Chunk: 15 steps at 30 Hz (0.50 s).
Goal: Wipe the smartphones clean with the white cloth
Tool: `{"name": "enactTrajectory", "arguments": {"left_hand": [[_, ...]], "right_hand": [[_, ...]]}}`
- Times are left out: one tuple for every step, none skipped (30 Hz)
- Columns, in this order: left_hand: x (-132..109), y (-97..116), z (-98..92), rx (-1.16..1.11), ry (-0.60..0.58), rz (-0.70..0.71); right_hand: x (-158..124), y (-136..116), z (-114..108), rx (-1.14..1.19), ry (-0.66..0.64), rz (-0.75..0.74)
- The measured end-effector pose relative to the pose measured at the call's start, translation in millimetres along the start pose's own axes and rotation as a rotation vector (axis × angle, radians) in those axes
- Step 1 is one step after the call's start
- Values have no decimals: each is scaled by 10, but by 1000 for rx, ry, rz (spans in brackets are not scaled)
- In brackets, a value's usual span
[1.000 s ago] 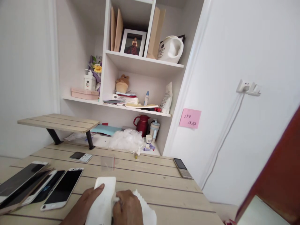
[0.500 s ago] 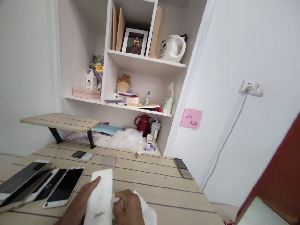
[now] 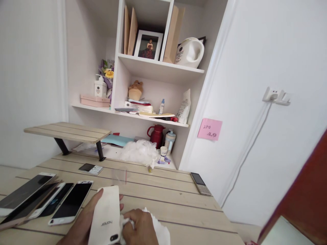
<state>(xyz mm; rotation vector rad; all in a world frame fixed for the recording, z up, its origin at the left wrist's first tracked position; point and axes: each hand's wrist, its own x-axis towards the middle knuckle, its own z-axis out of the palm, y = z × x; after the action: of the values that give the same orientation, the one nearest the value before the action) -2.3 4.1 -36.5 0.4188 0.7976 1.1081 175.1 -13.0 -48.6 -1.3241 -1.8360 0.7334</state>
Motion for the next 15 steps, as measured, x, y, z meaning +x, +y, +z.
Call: {"name": "enactTrajectory", "arguments": {"left_hand": [[12,1,-2,-22,0,6],[25,3,-5,-51,15,34],[40,7,-8,-77,45,76],[54,11,-12,-98,78,125],[68,14,-17,-115,105,168],[80,16,-22,-128,117,199],[88,15,-28,-131,116,213],[92,13,-33,-130,116,216],[91,9,-35,-132,114,224],[85,6,-32,-134,119,232],[74,2,-25,-135,135,243],[62,-2,-14,-133,154,259],[52,-6,-2,-129,179,279],[45,-12,11,-123,208,296],[44,-21,21,-115,238,312]], "right_hand": [[-1,-20,-7,1,-14,4],[-6,-42,-12,3,-19,-8],[-14,-64,-13,4,-18,-25],[-25,-83,-12,5,-10,-39],[-35,-96,-8,7,6,-50],[-45,-100,-1,8,29,-61],[-51,-94,9,9,55,-78],[-54,-77,22,7,87,-107],[-53,-51,37,2,123,-149],[-49,-19,54,-4,157,-202],[-44,14,71,-13,185,-253],[-39,45,89,-22,207,-297],[-38,68,107,-32,227,-336],[-41,82,124,-52,249,-377],[-49,87,141,-91,278,-422]]}}
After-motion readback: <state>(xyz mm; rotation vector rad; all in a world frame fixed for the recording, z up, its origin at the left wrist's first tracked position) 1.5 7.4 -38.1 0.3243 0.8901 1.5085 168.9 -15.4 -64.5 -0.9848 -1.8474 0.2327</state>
